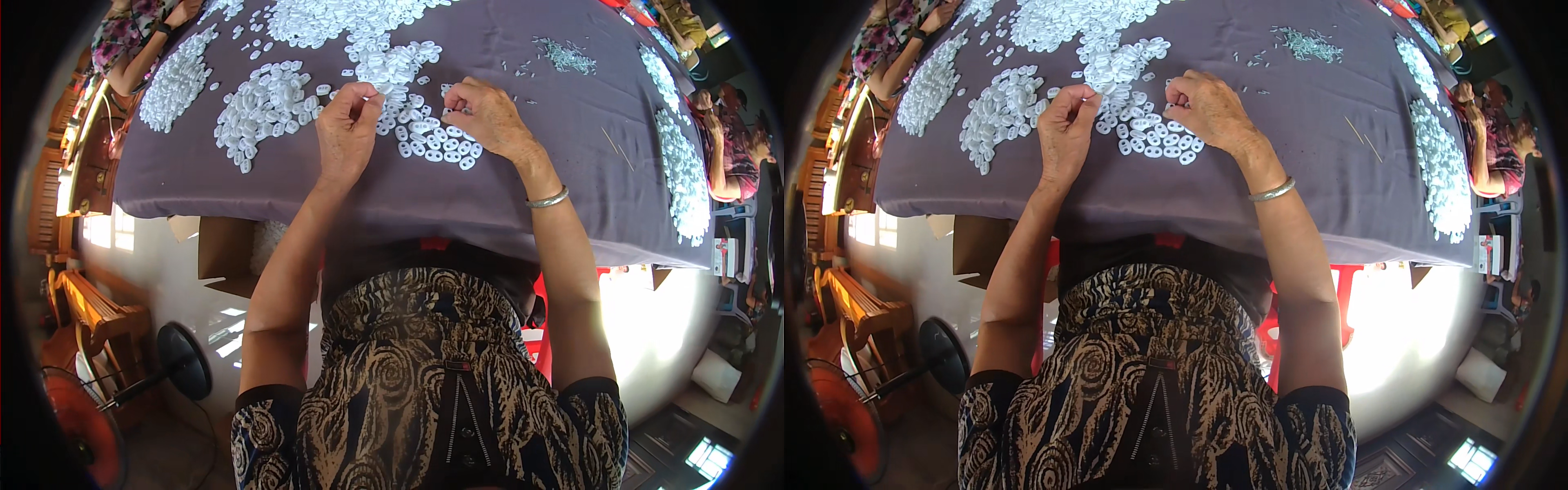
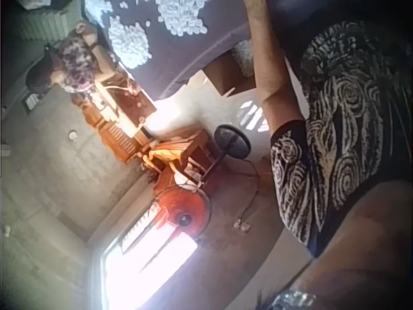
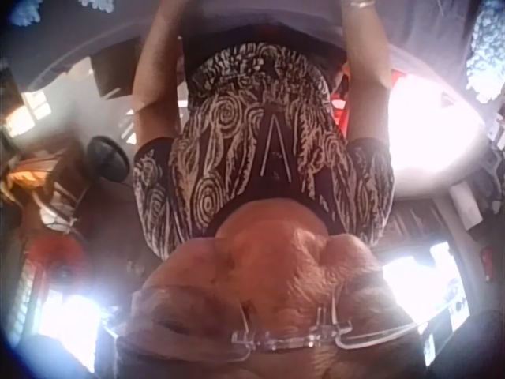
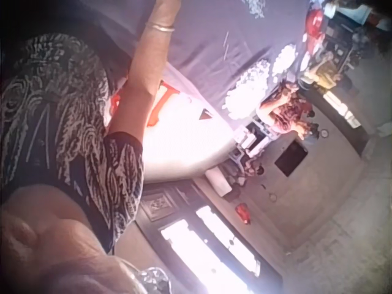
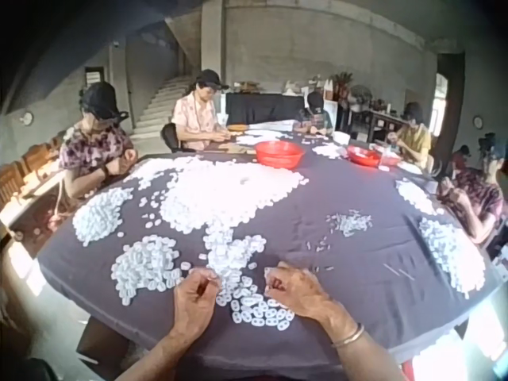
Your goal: Manually sorting and inspecting small white plastic components on a table in a manufacturing facility.
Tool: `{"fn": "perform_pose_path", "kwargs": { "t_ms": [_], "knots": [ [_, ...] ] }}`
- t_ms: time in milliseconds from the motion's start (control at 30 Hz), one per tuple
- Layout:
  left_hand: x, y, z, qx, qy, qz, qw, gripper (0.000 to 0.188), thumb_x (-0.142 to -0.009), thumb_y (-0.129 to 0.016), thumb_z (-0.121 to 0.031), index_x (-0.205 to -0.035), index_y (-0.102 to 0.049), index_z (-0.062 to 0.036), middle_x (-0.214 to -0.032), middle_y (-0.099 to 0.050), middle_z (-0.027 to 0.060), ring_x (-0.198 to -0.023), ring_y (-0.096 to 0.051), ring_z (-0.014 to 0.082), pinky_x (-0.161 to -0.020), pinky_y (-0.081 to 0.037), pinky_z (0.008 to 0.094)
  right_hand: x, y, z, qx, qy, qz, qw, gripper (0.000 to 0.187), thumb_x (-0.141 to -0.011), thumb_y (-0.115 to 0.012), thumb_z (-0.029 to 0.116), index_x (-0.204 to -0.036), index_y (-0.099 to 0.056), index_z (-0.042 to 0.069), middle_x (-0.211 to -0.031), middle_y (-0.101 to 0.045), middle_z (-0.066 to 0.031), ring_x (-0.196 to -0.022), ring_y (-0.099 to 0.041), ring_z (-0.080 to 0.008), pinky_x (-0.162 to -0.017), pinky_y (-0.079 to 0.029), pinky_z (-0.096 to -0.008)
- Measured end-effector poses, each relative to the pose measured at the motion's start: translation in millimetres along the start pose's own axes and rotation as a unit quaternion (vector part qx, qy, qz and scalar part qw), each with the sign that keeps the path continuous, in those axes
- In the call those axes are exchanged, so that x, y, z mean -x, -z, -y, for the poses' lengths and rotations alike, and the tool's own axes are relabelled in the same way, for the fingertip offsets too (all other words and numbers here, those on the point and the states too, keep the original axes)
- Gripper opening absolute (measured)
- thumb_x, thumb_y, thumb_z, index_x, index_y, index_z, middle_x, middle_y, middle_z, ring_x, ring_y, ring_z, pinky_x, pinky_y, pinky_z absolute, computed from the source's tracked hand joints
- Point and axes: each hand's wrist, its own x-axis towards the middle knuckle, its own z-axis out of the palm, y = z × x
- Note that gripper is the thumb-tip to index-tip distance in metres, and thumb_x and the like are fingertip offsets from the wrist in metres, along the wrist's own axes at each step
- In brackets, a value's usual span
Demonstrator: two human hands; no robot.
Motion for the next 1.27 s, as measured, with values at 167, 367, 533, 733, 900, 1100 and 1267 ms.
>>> {"fn": "perform_pose_path", "kwargs": {
  "t_ms": [167,367,533,733,900,1100,1267],
  "knots": [
    [5,-11,-16,0.001,-0.010,0.032,0.999,0.007,-0.086,-0.065,-0.007,-0.090,-0.063,-0.0026,-0.069,-0.055,-0.0022,-0.061,-0.046,0.0035,-0.055,-0.039,0.0213,0,-1,6,-0.001,0.039,0.002,0.999,0.013,-0.074,-0.068,0.001,-0.083,-0.057,0.001,-0.075,-0.057,-0.0044,-0.061,-0.053,-0.0179,-0.059,-0.046,-0.0306],
    [12,-14,-29,0.013,-0.017,0.109,0.994,0.027,-0.084,-0.064,-0.001,-0.111,-0.059,-0.0016,-0.089,-0.064,0.0047,-0.082,-0.059,0.0100,-0.063,-0.049,0.0242,5,-1,28,-0.145,0.065,-0.061,0.985,0.007,-0.083,-0.065,0.001,-0.089,-0.062,0.003,-0.076,-0.057,-0.0017,-0.064,-0.053,-0.0102,-0.058,-0.044,-0.0282],
    [15,-17,-38,0.081,0.009,0.166,0.983,0.034,-0.084,-0.065,0.000,-0.116,-0.055,-0.0024,-0.085,-0.063,0.0032,-0.080,-0.058,0.0084,-0.063,-0.048,0.0218,12,10,39,-0.260,0.056,0.000,0.964,0.008,-0.086,-0.064,0.004,-0.094,-0.066,0.003,-0.079,-0.060,-0.0007,-0.071,-0.055,-0.0085,-0.065,-0.046,-0.0254],
    [20,-20,-40,0.164,0.059,0.197,0.965,0.036,-0.083,-0.066,0.002,-0.116,-0.053,-0.0035,-0.081,-0.062,0.0005,-0.073,-0.055,0.0044,-0.064,-0.046,0.0200,19,20,42,-0.339,-0.001,0.050,0.940,0.011,-0.087,-0.064,0.006,-0.097,-0.064,0.003,-0.081,-0.059,0.0012,-0.073,-0.053,-0.0050,-0.065,-0.045,-0.0219],
    [23,-25,-44,0.238,0.082,0.187,0.950,0.036,-0.083,-0.065,0.004,-0.116,-0.055,-0.0047,-0.079,-0.061,-0.0002,-0.070,-0.053,0.0035,-0.062,-0.045,0.0188,33,25,46,-0.360,-0.019,0.059,0.931,0.010,-0.089,-0.062,0.004,-0.099,-0.059,0.003,-0.081,-0.056,0.0028,-0.075,-0.050,-0.0022,-0.065,-0.043,-0.0190],
    [29,-30,-45,0.247,0.079,0.171,0.950,0.035,-0.084,-0.064,0.004,-0.117,-0.055,-0.0051,-0.078,-0.059,-0.0017,-0.067,-0.052,0.0032,-0.060,-0.044,0.0182,45,10,48,-0.334,-0.037,-0.028,0.941,0.004,-0.092,-0.058,0.007,-0.091,-0.057,0.003,-0.076,-0.051,0.0051,-0.068,-0.045,-0.0025,-0.060,-0.039,-0.0195],
    [28,-29,-46,0.193,0.076,0.189,0.960,0.033,-0.085,-0.062,0.004,-0.117,-0.056,-0.0053,-0.080,-0.060,-0.0017,-0.069,-0.052,0.0032,-0.062,-0.044,0.0187,46,14,45,-0.299,-0.068,-0.001,0.952,0.007,-0.093,-0.057,0.011,-0.090,-0.057,0.005,-0.074,-0.050,0.0052,-0.067,-0.043,-0.0031,-0.059,-0.039,-0.0204]
  ]
}}
